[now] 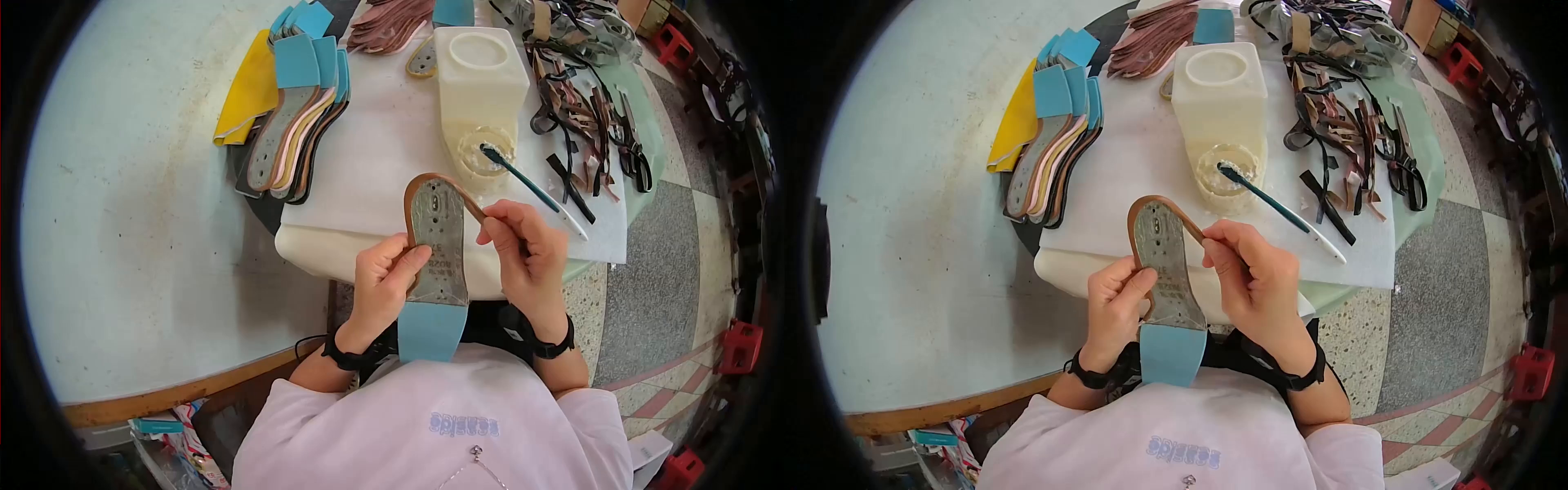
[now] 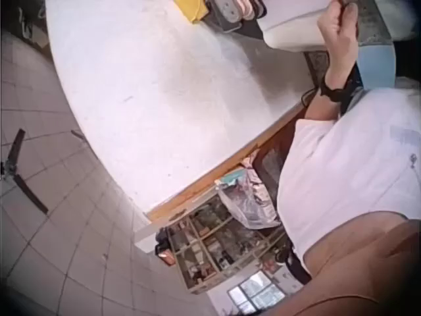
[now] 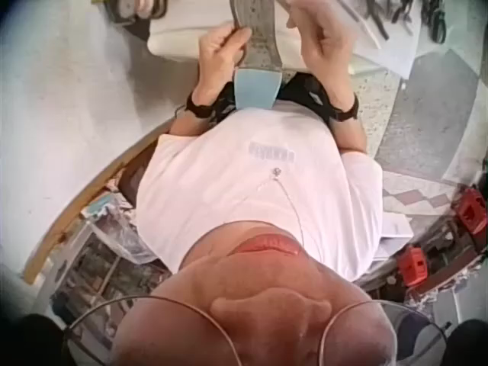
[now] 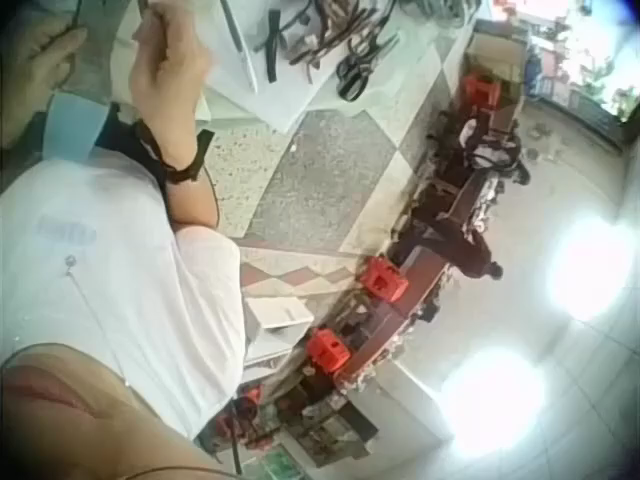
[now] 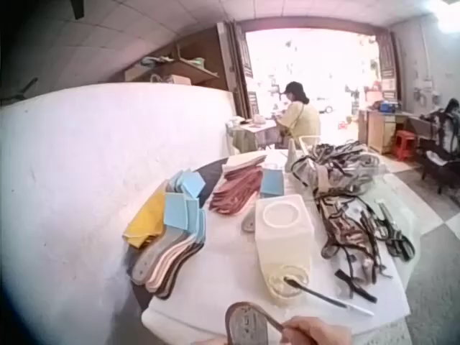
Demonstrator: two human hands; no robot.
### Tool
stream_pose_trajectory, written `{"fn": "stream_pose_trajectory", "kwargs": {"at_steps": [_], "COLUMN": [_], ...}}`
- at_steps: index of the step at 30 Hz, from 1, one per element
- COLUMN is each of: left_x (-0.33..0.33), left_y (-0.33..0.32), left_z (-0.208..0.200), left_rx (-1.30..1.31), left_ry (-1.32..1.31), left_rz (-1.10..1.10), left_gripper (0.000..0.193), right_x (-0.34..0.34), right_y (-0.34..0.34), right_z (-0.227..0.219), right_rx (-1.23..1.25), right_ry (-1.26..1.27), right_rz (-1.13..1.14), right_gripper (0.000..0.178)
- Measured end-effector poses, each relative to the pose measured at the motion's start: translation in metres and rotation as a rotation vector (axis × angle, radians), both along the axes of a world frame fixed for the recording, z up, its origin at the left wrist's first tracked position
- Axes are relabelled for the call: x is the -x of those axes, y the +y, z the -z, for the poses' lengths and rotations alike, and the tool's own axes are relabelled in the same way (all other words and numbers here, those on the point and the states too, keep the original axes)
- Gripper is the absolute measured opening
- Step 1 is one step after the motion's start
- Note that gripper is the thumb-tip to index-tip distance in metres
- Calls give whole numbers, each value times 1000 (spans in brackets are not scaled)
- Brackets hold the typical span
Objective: Applying adhesive to a shoe sole and attaching a fabric lining component.
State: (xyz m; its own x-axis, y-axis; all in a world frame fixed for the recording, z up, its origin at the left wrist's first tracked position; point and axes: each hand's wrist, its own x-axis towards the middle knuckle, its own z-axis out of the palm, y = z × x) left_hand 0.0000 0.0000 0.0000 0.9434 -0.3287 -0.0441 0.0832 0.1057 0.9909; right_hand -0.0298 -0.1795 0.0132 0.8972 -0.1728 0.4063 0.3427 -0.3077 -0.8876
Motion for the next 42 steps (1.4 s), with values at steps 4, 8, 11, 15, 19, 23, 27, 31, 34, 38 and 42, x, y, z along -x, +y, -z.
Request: {"fn": "stream_pose_trajectory", "kwargs": {"at_steps": [4,8,11,15,19,23,27,31,34,38,42], "left_x": [1,4,4,5,6,7,9,9,9,8,8], "left_y": [1,-1,-1,1,1,2,2,1,1,1,2], "left_z": [2,1,6,1,1,3,7,8,10,11,14], "left_rx": [21,31,37,57,66,74,80,89,83,93,109], "left_ry": [35,52,58,173,173,190,189,189,170,185,176], "left_rz": [-15,-58,-79,-66,-77,-80,-88,-95,-115,-123,-114], "left_gripper": [12,12,12,12,12,12,11,11,12,12,12], "right_x": [1,6,5,5,6,7,7,9,9,10,11], "right_y": [8,14,18,22,23,26,30,30,30,30,31], "right_z": [2,4,10,13,11,13,21,25,23,28,29], "right_rx": [-85,-164,-158,-137,64,156,151,167,182,199,196], "right_ry": [-24,24,3,-13,-70,-111,-168,-165,-153,-136,-124], "right_rz": [31,25,28,54,94,123,142,127,109,97,93], "right_gripper": [17,19,20,20,18,17,17,19,22,28,30]}}
